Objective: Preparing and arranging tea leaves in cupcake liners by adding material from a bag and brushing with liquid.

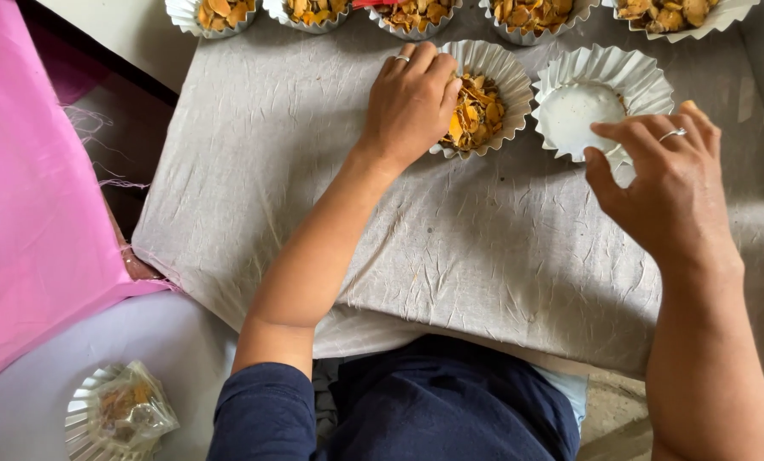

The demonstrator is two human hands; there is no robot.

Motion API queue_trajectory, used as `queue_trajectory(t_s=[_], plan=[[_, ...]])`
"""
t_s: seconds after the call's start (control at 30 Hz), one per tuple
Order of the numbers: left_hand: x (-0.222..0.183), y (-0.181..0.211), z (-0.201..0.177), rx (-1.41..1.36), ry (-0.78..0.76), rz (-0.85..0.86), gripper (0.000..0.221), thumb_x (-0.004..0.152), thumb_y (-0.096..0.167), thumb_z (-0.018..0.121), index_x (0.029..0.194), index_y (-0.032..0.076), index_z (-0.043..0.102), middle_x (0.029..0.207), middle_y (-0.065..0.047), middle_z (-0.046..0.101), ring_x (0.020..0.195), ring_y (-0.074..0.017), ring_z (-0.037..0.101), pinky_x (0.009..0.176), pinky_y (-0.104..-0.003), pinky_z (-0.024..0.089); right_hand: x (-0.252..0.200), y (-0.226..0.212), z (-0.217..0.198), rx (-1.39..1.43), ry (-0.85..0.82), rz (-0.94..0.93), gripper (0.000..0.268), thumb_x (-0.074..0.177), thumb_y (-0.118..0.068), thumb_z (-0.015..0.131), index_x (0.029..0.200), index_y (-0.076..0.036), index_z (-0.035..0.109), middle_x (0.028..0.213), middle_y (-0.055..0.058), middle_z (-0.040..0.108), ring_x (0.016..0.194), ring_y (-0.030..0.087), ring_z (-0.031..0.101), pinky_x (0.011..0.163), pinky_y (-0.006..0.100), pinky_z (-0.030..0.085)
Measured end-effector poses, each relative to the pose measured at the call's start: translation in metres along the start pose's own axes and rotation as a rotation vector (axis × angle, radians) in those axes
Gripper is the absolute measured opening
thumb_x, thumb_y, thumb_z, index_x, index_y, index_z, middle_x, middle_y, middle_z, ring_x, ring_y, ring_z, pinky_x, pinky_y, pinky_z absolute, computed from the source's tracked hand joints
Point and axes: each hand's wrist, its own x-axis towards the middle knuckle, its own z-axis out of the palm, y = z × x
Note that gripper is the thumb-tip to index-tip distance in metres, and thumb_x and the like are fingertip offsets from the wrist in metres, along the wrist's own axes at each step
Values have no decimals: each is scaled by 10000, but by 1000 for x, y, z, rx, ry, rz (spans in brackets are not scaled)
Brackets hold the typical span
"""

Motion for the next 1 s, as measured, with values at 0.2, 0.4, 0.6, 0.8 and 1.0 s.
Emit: queue_trajectory(t_s=[0.2,0.4,0.6,0.8,1.0], plan=[[19,-12,7,-21,-75,-101,136,955,141,660,1067,63,659,1033,-90,685,993,-264,639,909,-391,553,5,-14,0,77,-12,-36,285,1031,-137,770,1277,3,741,1181,167,746,1157,325,672,1239,571,362],[58,-20,-5,69,-28,-102,189,943,-13,629,1117,14,698,1052,-139,757,1004,-314,699,972,-440,530,7,-22,1,104,11,-62,247,1021,-114,786,1239,-5,750,1113,153,739,1121,320,669,1218,555,383],[61,-28,-8,-115,130,-189,203,985,67,593,1178,50,653,1066,-114,748,983,-274,696,929,-401,542,13,-23,3,112,20,-98,233,1006,-110,784,1210,-7,739,1084,142,730,1078,300,669,1178,530,415],[40,-37,-15,-288,256,-285,226,1028,147,558,1240,88,609,1079,-90,739,961,-235,694,886,-362,556,11,-28,10,125,13,-95,204,1015,-107,781,1198,-22,753,1058,114,723,1069,278,666,1192,531,419],[38,-24,-25,-498,402,-336,255,1071,228,525,1301,126,566,1092,-65,730,939,-196,692,842,-324,570,13,-24,9,140,40,-94,209,1015,-97,787,1205,-14,759,1063,115,741,1089,279,675,1192,552,393]])
